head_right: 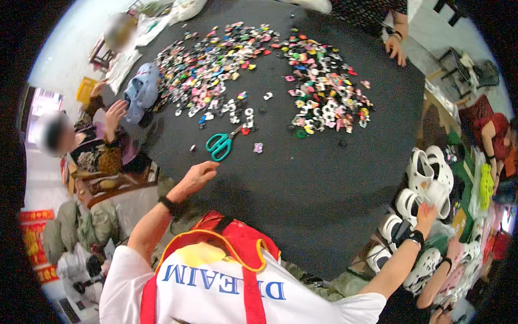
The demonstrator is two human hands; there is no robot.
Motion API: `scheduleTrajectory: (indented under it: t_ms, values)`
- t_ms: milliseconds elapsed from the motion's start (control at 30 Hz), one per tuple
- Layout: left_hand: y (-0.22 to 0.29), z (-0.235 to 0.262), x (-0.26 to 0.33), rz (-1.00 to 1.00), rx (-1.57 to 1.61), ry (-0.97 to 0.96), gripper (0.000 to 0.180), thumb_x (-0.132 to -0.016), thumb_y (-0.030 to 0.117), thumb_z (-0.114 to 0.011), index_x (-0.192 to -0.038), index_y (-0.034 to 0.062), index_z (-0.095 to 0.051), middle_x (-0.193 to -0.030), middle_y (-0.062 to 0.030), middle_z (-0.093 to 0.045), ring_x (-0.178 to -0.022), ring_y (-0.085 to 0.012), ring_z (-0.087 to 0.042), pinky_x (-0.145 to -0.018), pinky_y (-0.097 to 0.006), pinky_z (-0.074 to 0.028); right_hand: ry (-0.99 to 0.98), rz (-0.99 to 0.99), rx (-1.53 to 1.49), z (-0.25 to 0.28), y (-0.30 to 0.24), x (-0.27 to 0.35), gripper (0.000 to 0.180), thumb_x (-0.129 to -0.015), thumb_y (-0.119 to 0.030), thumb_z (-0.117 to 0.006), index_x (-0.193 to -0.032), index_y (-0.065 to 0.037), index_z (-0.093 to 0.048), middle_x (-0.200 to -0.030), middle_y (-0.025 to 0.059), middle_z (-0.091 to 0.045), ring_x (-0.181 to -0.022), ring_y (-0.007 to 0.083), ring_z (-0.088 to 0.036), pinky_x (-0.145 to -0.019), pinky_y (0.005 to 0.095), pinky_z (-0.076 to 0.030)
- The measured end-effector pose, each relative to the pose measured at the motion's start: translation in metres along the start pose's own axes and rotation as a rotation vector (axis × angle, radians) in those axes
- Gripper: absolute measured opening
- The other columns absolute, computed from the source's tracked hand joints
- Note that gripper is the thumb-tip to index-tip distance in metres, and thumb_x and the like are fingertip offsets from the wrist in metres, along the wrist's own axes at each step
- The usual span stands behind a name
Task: Attaching decorative charms to rubber clogs and then placing the finished shoes into plastic bags.
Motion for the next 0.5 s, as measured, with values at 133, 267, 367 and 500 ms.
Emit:
scheduleTrajectory:
  t_ms: [133, 267, 367, 500]
  values:
    - [0.001, 0.012, 0.009, 0.021, -0.020, 0.091, 0.033, -0.081, 0.017, -0.054, -0.109, -0.0001, -0.054, -0.092, -0.0132, -0.061, -0.084, -0.0210, -0.059, -0.075, -0.031, -0.045, 0.126, -0.293, -0.580, -0.114, -0.020, 0.057, 0.041, -0.089, -0.026, -0.047, -0.115, 0.004, -0.039, -0.113, 0.0149, -0.046, -0.106, 0.0258, -0.047, -0.094, 0.0390, -0.036]
    - [-0.014, 0.013, -0.010, -0.059, -0.081, 0.123, 0.031, -0.079, 0.018, -0.053, -0.106, 0.0030, -0.056, -0.092, -0.0167, -0.059, -0.087, -0.0306, -0.057, -0.076, -0.037, -0.044, -0.410, -0.276, -0.598, -0.212, -0.083, 0.174, 0.028, -0.087, -0.019, -0.052, -0.111, -0.005, -0.049, -0.100, 0.0089, -0.056, -0.092, 0.0210, -0.054, -0.080, 0.0339, -0.046]
    - [-0.009, 0.007, -0.024, -0.178, -0.164, 0.195, 0.028, -0.078, 0.015, -0.055, -0.104, 0.0037, -0.057, -0.095, -0.0157, -0.057, -0.089, -0.0308, -0.055, -0.078, -0.038, -0.043, -0.552, -0.368, -0.539, -0.294, -0.107, 0.280, 0.025, -0.086, -0.018, -0.053, -0.109, -0.008, -0.053, -0.096, 0.0055, -0.059, -0.086, 0.0170, -0.056, -0.074, 0.0318, -0.046]
    - [0.001, -0.006, -0.037, -0.403, -0.390, 0.276, 0.030, -0.075, 0.011, -0.059, -0.104, 0.0076, -0.056, -0.106, -0.0130, -0.051, -0.100, -0.0317, -0.048, -0.084, -0.041, -0.040, -0.726, -0.489, -0.486, -0.394, -0.085, 0.394, 0.027, -0.086, -0.019, -0.054, -0.110, -0.008, -0.051, -0.097, 0.0056, -0.059, -0.084, 0.0160, -0.057, -0.071, 0.0317, -0.047]
Point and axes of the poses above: each hand's wrist, its own x-axis away from the middle knuckle, its own z-axis out of the back of the hand, y = z × x, the point moved 5 cm from there along -x, towards the middle knuckle
